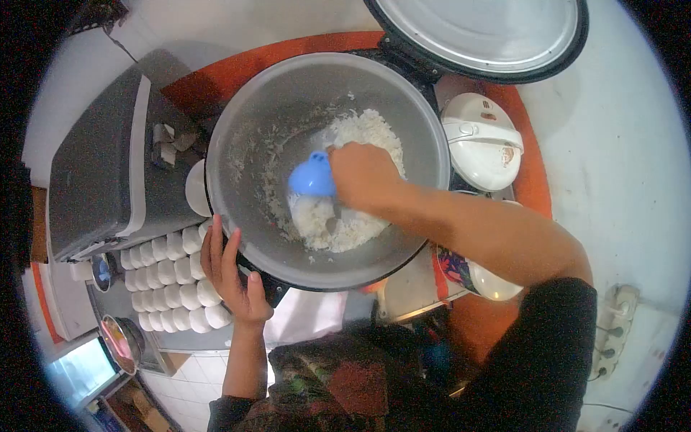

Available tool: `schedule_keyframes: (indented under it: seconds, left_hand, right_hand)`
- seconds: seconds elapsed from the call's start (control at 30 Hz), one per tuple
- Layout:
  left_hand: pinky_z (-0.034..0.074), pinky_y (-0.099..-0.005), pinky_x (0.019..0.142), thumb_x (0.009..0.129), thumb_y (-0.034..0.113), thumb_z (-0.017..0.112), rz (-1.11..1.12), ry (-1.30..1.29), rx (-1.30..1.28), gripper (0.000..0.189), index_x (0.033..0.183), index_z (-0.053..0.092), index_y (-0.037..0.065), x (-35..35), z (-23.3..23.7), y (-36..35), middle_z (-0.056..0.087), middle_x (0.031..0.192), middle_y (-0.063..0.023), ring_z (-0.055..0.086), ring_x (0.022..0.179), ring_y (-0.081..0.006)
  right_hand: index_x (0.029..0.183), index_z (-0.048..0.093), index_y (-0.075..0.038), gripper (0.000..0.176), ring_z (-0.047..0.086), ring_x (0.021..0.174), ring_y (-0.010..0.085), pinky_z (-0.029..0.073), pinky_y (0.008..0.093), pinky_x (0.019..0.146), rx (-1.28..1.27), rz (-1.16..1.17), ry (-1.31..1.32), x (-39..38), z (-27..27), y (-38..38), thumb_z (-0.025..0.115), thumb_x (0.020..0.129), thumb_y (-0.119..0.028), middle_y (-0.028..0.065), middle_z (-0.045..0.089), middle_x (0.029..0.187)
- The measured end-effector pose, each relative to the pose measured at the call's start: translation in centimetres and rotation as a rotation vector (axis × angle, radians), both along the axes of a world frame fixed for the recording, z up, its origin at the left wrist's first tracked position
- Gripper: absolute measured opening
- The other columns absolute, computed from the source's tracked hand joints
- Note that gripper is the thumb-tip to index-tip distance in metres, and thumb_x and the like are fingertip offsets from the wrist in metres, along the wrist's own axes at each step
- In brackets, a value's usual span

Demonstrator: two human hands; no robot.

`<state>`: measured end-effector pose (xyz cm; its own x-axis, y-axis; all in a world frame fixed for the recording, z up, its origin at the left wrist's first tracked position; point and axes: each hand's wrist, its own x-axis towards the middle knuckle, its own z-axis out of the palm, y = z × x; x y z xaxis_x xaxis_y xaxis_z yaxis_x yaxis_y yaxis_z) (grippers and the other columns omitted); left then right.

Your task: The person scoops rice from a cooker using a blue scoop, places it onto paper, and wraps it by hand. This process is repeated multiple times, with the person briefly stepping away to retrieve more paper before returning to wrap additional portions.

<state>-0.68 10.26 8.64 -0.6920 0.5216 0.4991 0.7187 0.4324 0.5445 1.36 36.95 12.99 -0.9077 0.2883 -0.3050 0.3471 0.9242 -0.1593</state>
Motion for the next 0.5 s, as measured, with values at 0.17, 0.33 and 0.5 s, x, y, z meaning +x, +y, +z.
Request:
schedule_keyframes:
  seconds: [0.17, 0.33, 0.5]
  left_hand:
    - [0.027, -0.0524, 0.109, 0.090, 0.038, 0.042, 0.024, -0.018, 0.013, 0.060, 0.133, 0.052, -0.001, 0.0, 0.1, 0.2, 0.044, 0.145, -0.0274, 0.040, 0.130, -0.0462]
    - [0.028, -0.0538, 0.108, 0.089, 0.036, 0.043, 0.000, -0.015, 0.020, 0.060, 0.135, 0.051, -0.002, -0.1, 0.2, 0.1, 0.044, 0.145, -0.0276, 0.041, 0.129, -0.0470]
    - [0.031, -0.0544, 0.106, 0.089, 0.035, 0.043, -0.002, -0.007, 0.051, 0.059, 0.133, 0.051, -0.002, -0.3, 0.1, -0.1, 0.045, 0.144, -0.0275, 0.043, 0.127, -0.0469]
  right_hand:
    - [0.093, 0.073, 0.001, 0.021, 0.071, 0.086, 0.0356, 0.057, 0.0439, 0.074, -0.095, 0.058, -0.182, -1.3, -5.3, 0.0, 0.066, 0.076, -0.010, 0.0211, 0.071, 0.094]
    - [0.090, 0.073, 0.002, 0.021, 0.071, 0.088, 0.0364, 0.057, 0.0441, 0.076, -0.261, 0.335, -0.420, -2.0, -6.1, -3.1, 0.065, 0.074, -0.008, 0.0223, 0.072, 0.091]
    - [0.087, 0.072, 0.004, 0.020, 0.069, 0.089, 0.0405, 0.056, 0.0453, 0.078, -0.404, 0.281, -0.418, 0.4, -4.5, -3.4, 0.064, 0.075, -0.009, 0.0258, 0.070, 0.091]
